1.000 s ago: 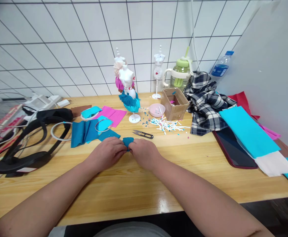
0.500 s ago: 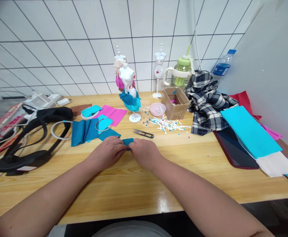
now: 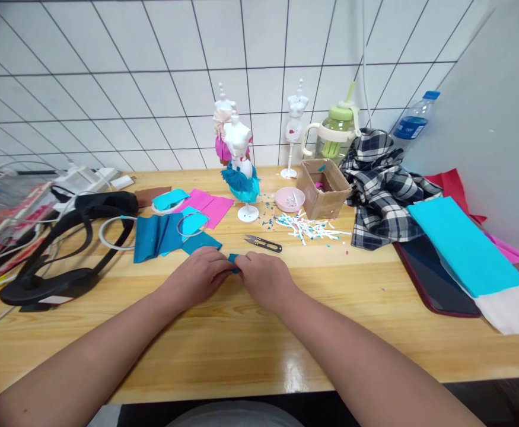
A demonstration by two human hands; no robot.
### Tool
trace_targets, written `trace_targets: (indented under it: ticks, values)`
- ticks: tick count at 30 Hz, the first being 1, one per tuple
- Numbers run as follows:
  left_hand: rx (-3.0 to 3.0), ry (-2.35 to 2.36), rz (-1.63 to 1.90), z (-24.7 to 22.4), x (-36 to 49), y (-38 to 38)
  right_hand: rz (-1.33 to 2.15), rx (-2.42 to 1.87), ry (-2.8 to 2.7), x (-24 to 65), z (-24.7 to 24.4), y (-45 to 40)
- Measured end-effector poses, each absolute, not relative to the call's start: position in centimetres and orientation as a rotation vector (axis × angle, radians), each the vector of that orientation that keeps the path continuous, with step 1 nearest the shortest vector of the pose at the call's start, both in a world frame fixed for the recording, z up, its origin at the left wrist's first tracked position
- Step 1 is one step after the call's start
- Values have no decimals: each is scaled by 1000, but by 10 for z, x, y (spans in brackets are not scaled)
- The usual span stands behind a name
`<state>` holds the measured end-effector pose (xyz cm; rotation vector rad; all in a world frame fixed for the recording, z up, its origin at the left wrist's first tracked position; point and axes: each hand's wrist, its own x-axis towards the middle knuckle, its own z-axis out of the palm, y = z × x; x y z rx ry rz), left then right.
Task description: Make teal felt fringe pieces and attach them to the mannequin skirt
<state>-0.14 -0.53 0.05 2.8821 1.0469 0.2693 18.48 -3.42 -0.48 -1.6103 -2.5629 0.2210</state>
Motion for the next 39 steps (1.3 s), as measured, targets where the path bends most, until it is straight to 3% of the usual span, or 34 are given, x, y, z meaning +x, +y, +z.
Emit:
trace_targets:
  ticks: [39]
  values:
    - [2828, 1053, 235, 1, -3, -3, 336, -1573, -2513, 187, -7, -30]
